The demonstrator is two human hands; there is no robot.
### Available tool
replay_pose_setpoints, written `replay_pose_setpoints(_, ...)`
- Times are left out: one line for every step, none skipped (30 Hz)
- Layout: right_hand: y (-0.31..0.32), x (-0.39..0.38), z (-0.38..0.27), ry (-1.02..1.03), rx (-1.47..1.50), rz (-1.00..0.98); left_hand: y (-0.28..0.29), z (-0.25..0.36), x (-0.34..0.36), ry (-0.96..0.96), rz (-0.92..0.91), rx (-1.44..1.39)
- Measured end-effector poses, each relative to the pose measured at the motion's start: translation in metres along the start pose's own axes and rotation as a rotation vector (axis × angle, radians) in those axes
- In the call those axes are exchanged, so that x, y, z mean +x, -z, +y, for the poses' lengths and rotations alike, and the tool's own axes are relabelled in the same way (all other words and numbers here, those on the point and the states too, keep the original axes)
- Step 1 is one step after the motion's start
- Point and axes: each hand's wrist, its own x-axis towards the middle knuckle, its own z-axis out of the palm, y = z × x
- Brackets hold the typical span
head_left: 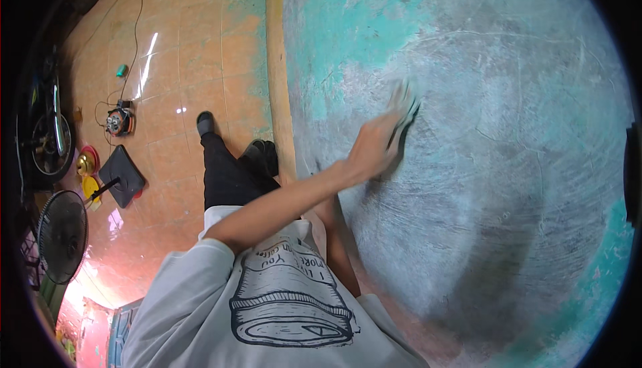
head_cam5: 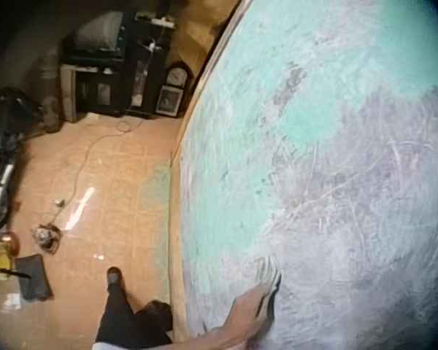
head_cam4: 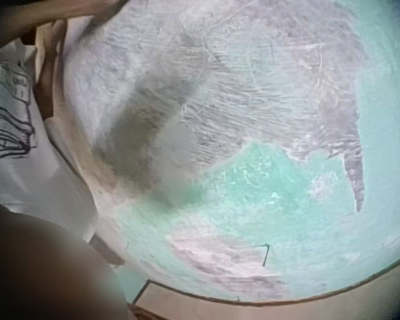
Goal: Sanding and applying putty or plaster to a wall to repair surfaces.
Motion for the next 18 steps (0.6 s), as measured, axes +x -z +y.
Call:
replay_pose_setpoints(0.001, 0.008, -0.004, 0.004, 0.007, 0.007, 0.007, 0.016, 0.024, -0.011, -0.053, 0.011)
replay_pose_setpoints(0.001, 0.012, 0.002, -0.049, -0.009, 0.021, 0.007, 0.029, 0.038, -0.021, -0.111, 0.011)
replay_pose_setpoints(0.007, 0.01, 0.014, -0.121, -0.032, 0.062, -0.007, 0.035, 0.04, -0.086, -0.123, -0.018)
replay_pose_setpoints(0.004, 0.014, 0.001, -0.105, -0.016, 0.048, -0.003, 0.03, 0.034, -0.088, -0.117, 0.007)
replay_pose_setpoints(0.004, 0.015, -0.012, -0.006, 0.079, 0.137, 0.001, 0.025, 0.021, -0.088, -0.082, 0.04)
replay_pose_setpoints(0.008, 0.018, -0.023, 0.083, 0.168, 0.259, 0.001, 0.019, 0.014, -0.103, -0.07, 0.05)
replay_pose_setpoints(0.009, 0.018, -0.01, 0.111, 0.112, 0.295, -0.005, 0.009, 0.011, -0.127, -0.1, 0.037)
replay_pose_setpoints(0.009, 0.023, -0.016, 0.116, 0.131, 0.308, -0.003, -0.009, 0.003, -0.094, -0.111, 0.097)
replay_pose_setpoints(0.013, 0.024, -0.024, -0.018, 0.101, 0.202, 0.003, -0.007, 0.004, -0.058, -0.122, 0.153)
replay_pose_setpoints(0.015, 0.025, -0.034, -0.152, 0.071, 0.096, 0.005, -0.004, 0.007, -0.069, -0.138, 0.16)
replay_pose_setpoints(0.009, 0.023, -0.047, -0.084, 0.082, 0.187, 0.006, 0.0, 0.01, -0.053, -0.138, 0.148)
replay_pose_setpoints(0.01, 0.026, -0.054, -0.083, 0.095, 0.21, 0.006, 0.01, 0.018, -0.041, -0.14, 0.133)
replay_pose_setpoints(0.011, 0.03, -0.06, -0.092, 0.125, 0.183, 0.006, 0.02, 0.027, -0.057, -0.159, 0.134)
replay_pose_setpoints(0.013, 0.033, -0.065, -0.101, 0.154, 0.156, 0.006, 0.029, 0.035, -0.044, -0.178, 0.14)
replay_pose_setpoints(0.012, 0.034, -0.065, -0.106, 0.164, 0.185, 0.003, 0.035, 0.04, -0.031, -0.205, 0.139)
replay_pose_setpoints(0.009, 0.036, -0.062, -0.109, 0.163, 0.19, 0.002, 0.033, 0.036, -0.048, -0.223, 0.136)
replay_pose_setpoints(0.005, 0.036, -0.06, -0.112, 0.161, 0.195, 0.001, 0.028, 0.026, -0.081, -0.168, 0.095)
replay_pose_setpoints(0.001, 0.035, -0.062, -0.112, 0.169, 0.218, 0.001, 0.024, 0.018, -0.113, -0.116, 0.052)
